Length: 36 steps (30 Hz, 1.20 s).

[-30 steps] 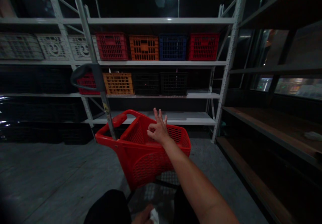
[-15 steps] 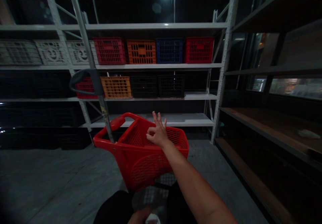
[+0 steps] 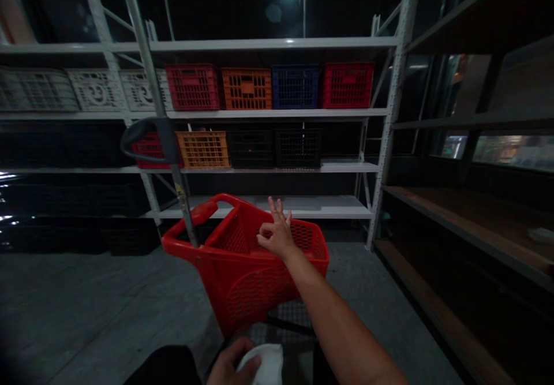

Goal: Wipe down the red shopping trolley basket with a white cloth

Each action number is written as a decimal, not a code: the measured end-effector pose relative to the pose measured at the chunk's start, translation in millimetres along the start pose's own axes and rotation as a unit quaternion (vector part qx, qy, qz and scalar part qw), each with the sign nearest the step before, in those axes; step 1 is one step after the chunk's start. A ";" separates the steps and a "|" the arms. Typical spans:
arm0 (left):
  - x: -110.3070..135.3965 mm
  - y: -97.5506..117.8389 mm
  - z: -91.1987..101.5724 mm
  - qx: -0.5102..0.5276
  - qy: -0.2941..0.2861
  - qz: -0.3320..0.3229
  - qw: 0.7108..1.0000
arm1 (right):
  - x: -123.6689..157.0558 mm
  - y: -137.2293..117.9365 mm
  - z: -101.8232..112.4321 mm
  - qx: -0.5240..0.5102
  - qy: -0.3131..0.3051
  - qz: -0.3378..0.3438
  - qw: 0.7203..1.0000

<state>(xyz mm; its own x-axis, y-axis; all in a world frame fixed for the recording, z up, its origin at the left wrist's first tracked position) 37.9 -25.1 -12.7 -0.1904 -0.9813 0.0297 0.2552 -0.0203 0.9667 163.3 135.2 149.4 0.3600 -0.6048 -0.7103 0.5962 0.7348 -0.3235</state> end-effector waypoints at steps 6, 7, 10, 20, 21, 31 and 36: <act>-9.7 0.0 26.0 0.199 0.114 0.045 0.972 | 34.7 17.0 -22.2 -0.131 -0.027 -0.077 0.988; -11.4 0.5 30.6 0.229 0.136 0.050 0.963 | 48.7 18.1 -29.3 -0.185 -0.032 -0.101 0.977; -15.5 1.0 42.1 0.282 0.186 0.045 0.940 | 106.3 9.8 -59.6 -0.405 -0.085 -0.228 0.881; -19.9 -6.3 36.1 0.274 0.198 0.045 0.940 | 182.4 -64.5 -109.4 -0.590 -0.048 -0.349 0.726; -18.9 -5.9 35.2 0.281 0.191 0.051 0.939 | 179.0 -60.8 -108.3 -0.583 -0.032 -0.373 0.721; -9.6 1.0 44.4 0.293 0.173 0.034 0.940 | 173.9 -64.8 -102.9 -0.675 -0.062 -0.408 0.612; -9.1 3.1 54.3 0.309 0.106 -0.002 0.945 | 173.9 -65.8 -98.6 -0.719 -0.085 -0.350 0.594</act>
Point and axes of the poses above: each hand's wrist, its own x-axis away from the middle knuckle, its own z-axis out of the back of the hand, y = z × x, the point moved 3 cm from there along -x, towards the middle knuckle, and after that the axes turned 6 degrees about -y, right-handed, at the moved point
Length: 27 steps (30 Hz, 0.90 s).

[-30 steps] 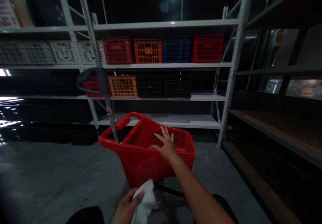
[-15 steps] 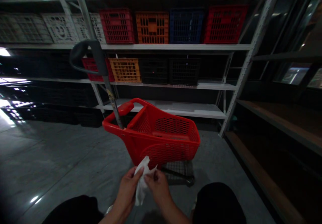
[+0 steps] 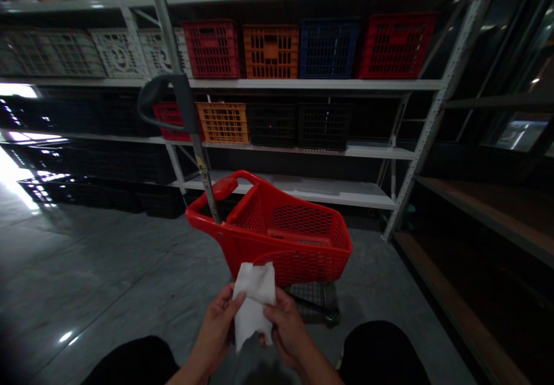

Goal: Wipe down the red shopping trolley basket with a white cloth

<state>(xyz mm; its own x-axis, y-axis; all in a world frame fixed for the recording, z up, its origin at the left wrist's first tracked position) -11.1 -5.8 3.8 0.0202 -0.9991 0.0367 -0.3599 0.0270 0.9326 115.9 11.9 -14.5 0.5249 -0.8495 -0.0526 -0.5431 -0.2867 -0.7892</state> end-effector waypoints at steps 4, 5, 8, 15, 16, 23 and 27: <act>3.1 11.2 8.0 -0.068 -0.101 -0.030 0.992 | 1.2 -3.0 14.7 -0.092 0.036 -0.021 0.995; 3.6 13.3 10.1 -0.095 -0.108 -0.044 0.989 | 2.1 -0.5 16.4 -0.122 0.042 -0.041 0.991; 3.3 15.2 15.9 -0.202 -0.061 -0.077 0.975 | 6.3 15.2 13.1 -0.189 0.035 -0.116 0.974; 11.5 7.0 22.8 -0.409 0.050 -0.180 0.893 | 3.3 44.0 -5.9 -0.300 0.026 -0.142 0.943; 14.3 4.1 23.2 -0.424 0.036 -0.190 0.885 | 1.1 44.8 -6.8 -0.302 0.035 -0.135 0.943; 5.7 30.2 41.0 -0.467 0.027 -0.255 0.846 | -30.8 -3.8 19.8 -0.027 0.144 0.015 0.989; -36.8 108.8 67.1 -0.549 0.160 -0.358 0.738 | -68.2 -92.7 36.4 0.397 0.232 0.183 0.869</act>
<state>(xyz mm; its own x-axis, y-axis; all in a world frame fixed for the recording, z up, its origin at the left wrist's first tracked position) -113.6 31.8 79.9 0.1213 -0.7154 -0.6881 0.8192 -0.3193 0.4764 154.3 112.6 40.0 -0.0073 -0.9596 -0.2814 0.1020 0.2792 -0.9548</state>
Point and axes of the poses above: each hand's wrist, its own x-axis away from the middle knuckle, its own z-axis out of the back of the hand, y = z × x, the point moved 3 cm from there along -x, towards the middle knuckle, and after that the axes turned 6 degrees about -y, right-handed, at the moved point
